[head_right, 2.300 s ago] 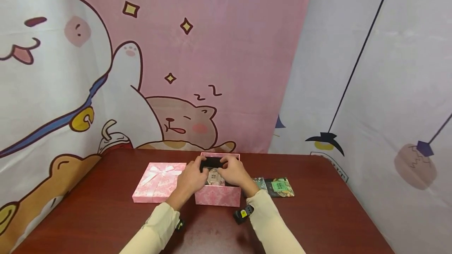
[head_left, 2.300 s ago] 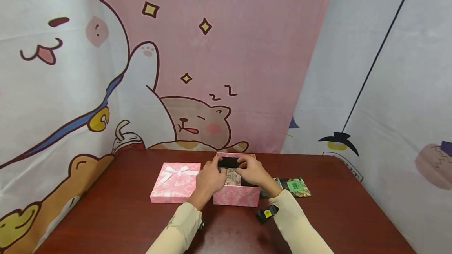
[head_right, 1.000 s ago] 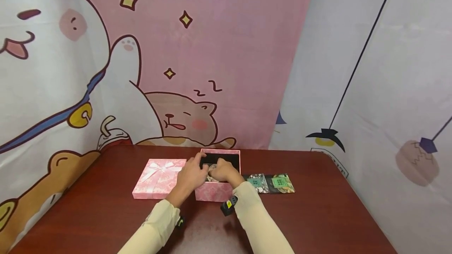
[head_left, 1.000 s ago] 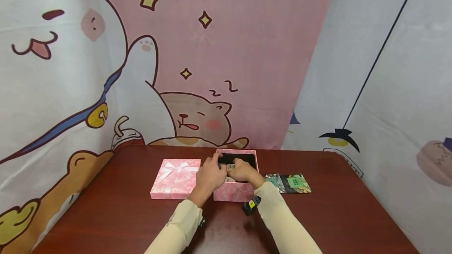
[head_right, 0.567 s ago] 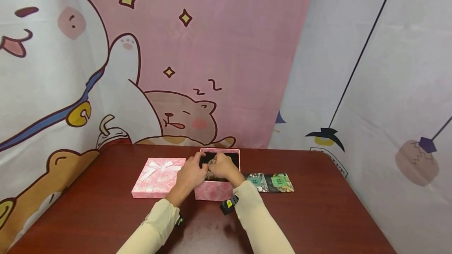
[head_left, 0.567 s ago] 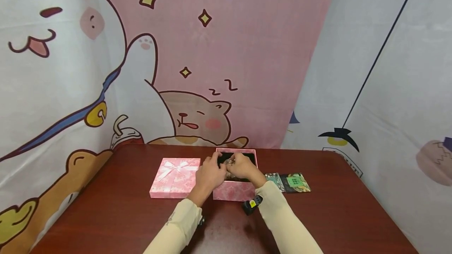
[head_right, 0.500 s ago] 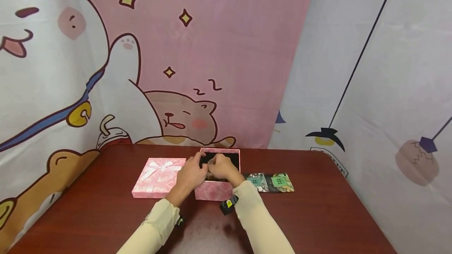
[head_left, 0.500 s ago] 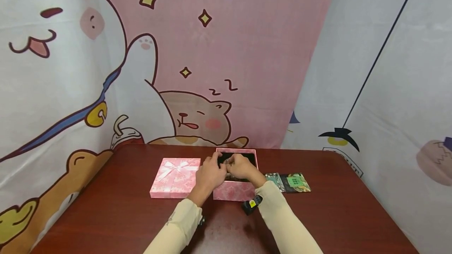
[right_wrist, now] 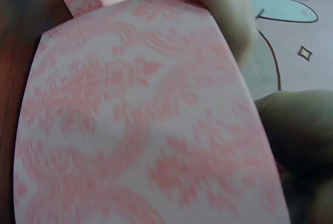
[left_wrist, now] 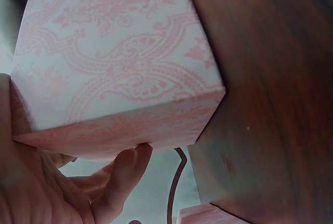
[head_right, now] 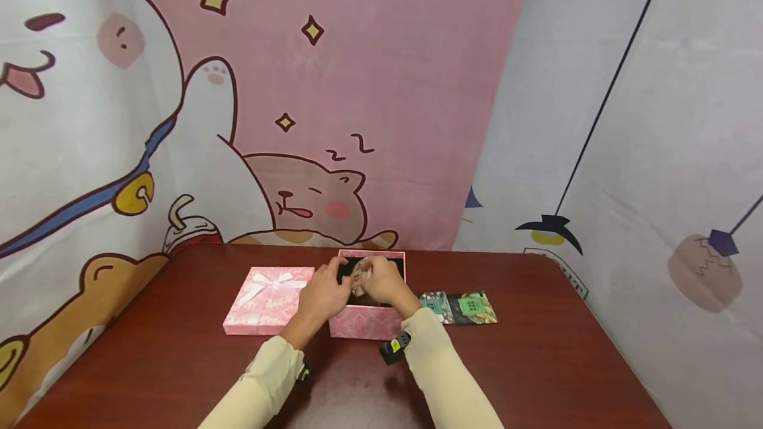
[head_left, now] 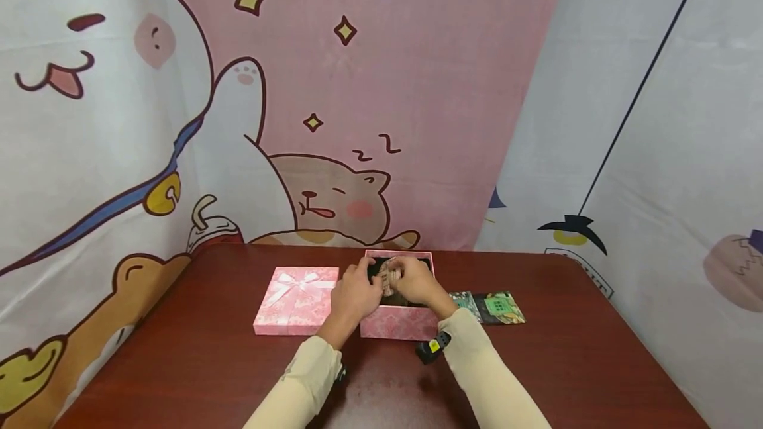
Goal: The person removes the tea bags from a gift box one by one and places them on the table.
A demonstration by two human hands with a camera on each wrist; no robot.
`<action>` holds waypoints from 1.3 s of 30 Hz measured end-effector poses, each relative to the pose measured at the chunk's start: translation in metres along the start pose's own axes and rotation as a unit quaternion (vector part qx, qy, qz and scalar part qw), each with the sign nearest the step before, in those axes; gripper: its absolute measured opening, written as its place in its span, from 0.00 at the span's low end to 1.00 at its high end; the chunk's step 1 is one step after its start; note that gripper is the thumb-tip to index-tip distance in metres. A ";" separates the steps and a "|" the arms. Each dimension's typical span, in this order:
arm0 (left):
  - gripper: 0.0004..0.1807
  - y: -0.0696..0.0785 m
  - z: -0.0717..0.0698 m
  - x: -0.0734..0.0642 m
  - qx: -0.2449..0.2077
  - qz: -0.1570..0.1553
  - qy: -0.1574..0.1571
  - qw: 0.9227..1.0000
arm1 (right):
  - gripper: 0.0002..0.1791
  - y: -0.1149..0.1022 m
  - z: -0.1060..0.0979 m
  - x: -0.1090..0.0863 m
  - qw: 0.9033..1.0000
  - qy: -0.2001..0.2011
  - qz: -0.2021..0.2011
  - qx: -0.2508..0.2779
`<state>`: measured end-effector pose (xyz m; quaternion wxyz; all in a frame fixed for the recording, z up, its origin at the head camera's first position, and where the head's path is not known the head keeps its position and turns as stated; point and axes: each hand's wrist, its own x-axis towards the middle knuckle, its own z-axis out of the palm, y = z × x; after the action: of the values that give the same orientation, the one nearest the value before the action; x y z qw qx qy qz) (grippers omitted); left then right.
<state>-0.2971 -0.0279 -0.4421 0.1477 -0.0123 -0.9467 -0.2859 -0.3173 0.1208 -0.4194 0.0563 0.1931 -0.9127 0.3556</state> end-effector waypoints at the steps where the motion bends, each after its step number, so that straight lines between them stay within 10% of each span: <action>1: 0.18 0.001 0.000 0.000 -0.002 0.001 0.001 1.000 | 0.15 0.001 -0.003 -0.002 1.000 0.007 -0.002 0.007; 39: 0.21 0.000 -0.001 -0.001 0.001 -0.009 -0.017 1.000 | 0.23 0.066 -0.129 -0.065 0.974 0.078 0.108 0.184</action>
<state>-0.2957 -0.0278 -0.4415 0.1286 -0.0084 -0.9495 -0.2860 -0.2875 0.2724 -0.3808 0.0517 0.0717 -0.8398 0.5356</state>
